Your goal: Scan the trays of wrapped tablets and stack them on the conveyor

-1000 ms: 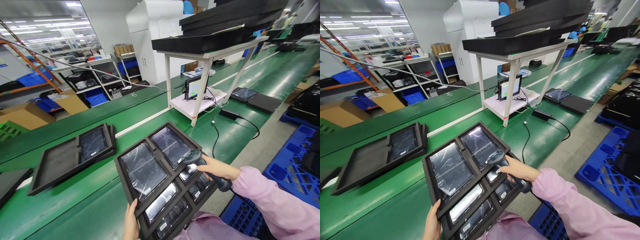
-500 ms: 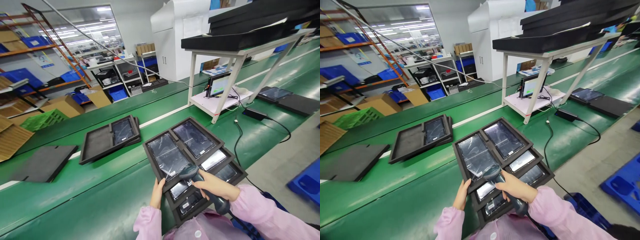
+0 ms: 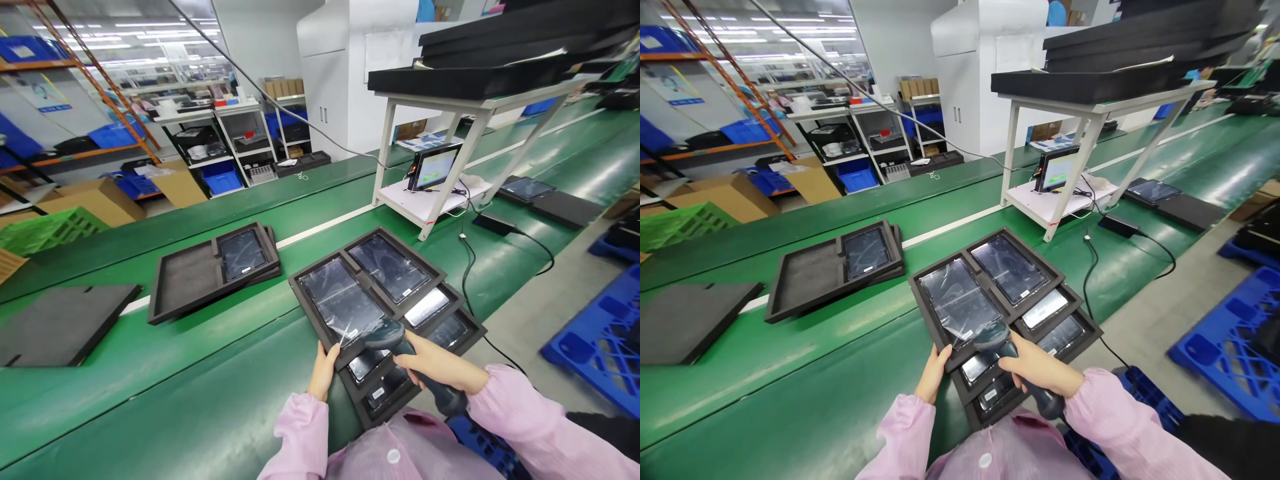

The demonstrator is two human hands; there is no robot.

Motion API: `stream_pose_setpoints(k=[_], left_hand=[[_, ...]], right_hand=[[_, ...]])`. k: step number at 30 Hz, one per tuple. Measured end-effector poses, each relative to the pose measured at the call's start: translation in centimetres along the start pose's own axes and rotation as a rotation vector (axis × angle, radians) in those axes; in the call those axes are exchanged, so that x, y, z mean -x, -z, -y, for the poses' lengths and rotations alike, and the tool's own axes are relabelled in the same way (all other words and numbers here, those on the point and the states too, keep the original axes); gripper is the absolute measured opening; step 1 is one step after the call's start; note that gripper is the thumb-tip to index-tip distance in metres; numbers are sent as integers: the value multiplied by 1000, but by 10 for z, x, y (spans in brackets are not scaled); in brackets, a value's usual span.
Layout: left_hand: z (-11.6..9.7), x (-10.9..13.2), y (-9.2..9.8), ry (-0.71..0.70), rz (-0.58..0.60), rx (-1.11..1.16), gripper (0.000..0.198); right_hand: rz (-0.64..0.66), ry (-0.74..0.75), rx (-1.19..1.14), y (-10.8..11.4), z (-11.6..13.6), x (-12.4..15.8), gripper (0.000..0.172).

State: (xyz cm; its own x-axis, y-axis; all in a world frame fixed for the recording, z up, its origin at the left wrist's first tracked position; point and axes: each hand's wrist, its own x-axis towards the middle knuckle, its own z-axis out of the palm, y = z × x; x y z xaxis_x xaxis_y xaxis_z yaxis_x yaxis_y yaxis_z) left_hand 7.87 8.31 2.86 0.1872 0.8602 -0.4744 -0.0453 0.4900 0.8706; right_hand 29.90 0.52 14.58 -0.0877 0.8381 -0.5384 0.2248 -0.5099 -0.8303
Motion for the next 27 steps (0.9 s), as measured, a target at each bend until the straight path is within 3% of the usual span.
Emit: stream_pose_setpoints(k=[8,13,18,21,27], left_hand=[[0,-4,1,2,9,-23,55],[0,-6,3,13,10,-39,50],[-2,-6,5,44,1,-56,48],[-5,-6,3,69,-16,-69,48],[-13,-6,0,127,-59,-96,45]], right_hand=[[-66,-112,-30,15,-45,22,29],[-77,-103,-41,14,-52,24,40],[-75,-93,-48,17,-54,26,34],[-83,-62,-80,39,-54,27,30],[-305,-85,52,117,-51,25,32]])
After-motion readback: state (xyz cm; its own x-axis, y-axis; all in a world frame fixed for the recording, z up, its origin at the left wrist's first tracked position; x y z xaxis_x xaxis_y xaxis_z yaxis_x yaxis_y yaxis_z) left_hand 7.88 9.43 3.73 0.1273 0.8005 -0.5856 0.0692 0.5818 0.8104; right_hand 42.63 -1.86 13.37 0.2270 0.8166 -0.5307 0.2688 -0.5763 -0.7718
